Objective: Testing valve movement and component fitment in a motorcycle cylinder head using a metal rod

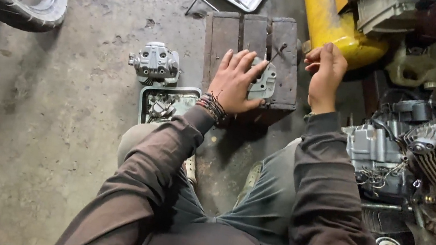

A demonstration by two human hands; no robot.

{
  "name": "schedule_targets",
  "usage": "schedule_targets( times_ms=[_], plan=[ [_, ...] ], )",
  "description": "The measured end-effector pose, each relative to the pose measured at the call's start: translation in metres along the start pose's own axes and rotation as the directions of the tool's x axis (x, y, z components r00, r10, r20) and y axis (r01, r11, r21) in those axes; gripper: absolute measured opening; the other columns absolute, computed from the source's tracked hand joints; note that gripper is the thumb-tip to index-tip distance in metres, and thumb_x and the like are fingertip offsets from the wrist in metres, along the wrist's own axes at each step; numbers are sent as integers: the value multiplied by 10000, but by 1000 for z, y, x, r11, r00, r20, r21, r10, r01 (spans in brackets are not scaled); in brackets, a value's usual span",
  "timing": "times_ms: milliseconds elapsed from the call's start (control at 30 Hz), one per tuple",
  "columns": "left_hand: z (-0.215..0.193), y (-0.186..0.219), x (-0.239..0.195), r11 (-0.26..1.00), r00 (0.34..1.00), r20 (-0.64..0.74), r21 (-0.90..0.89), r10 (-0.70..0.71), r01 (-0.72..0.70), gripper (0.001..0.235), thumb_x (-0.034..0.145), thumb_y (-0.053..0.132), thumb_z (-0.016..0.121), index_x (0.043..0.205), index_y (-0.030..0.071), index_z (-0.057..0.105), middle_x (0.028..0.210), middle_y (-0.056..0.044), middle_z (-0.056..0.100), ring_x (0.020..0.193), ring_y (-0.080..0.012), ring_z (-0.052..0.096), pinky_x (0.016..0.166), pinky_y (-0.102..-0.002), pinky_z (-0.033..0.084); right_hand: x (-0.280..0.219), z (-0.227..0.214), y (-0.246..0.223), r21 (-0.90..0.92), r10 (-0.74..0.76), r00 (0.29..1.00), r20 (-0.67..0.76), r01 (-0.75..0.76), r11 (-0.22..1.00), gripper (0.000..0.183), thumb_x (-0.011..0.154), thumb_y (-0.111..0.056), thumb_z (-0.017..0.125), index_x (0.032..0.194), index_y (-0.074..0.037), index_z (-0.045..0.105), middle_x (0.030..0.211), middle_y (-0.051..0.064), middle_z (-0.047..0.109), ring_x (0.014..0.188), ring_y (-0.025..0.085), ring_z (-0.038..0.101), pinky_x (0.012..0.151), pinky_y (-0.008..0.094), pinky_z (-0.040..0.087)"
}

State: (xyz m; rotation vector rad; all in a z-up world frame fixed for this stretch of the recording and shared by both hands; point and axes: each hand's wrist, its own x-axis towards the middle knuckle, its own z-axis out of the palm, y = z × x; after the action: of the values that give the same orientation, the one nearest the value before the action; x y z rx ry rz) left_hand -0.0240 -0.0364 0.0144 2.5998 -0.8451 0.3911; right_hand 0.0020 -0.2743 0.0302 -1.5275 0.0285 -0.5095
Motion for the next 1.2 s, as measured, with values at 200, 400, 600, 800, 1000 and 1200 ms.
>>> schedule_targets(
  times_ms=[200,400,600,800,1000,1200],
  plan=[
    [-13,0,2,998,995,96,59,24,-30,935,783,691,714,1538,224,418,1504,-161,464,1427,-341,385,1218,-579,190,-7,18,-24,-142,13,994,106,3,990,402,1077,-434,479,940,-88,631,885,37,652,748,126,641,586,216,460],
    [-13,-1,1,998,997,68,62,25,-29,952,761,683,745,1531,218,430,1508,-153,460,1430,-330,383,1212,-585,206,-13,30,-41,-141,28,983,182,-2,990,229,1083,-280,509,1144,-103,640,938,28,657,805,99,602,614,218,460],
    [-11,-1,0,998,998,58,52,21,-24,956,752,666,747,1534,222,422,1508,-148,460,1434,-331,380,1214,-580,199,-18,32,-43,-242,31,959,280,39,969,311,1087,-323,519,1284,-118,645,1072,46,687,892,120,649,676,256,506],
    [3,-5,0,1000,1000,-1,-13,6,-6,974,702,645,771,1519,202,477,1475,-175,481,1438,-375,397,1208,-606,199,-7,30,-10,-96,-94,941,324,132,987,344,1099,-154,506,1416,-48,586,1150,116,632,975,175,647,663,224,532],
    [5,-5,-2,1000,999,-30,9,18,-18,963,674,656,746,1493,217,495,1453,-149,490,1422,-346,416,1204,-584,229,-5,37,-10,-176,-64,928,366,137,975,361,1107,-201,508,1438,-108,619,1174,136,620,977,201,635,703,306,599],
    [5,-5,0,1000,999,-37,17,14,-14,973,674,655,748,1497,206,488,1443,-159,497,1417,-353,415,1204,-584,221,11,-1,23,-193,-122,992,15,123,973,431,1113,-383,545,754,-155,613,716,-4,571,691,113,576,616,234,452]
  ],
)
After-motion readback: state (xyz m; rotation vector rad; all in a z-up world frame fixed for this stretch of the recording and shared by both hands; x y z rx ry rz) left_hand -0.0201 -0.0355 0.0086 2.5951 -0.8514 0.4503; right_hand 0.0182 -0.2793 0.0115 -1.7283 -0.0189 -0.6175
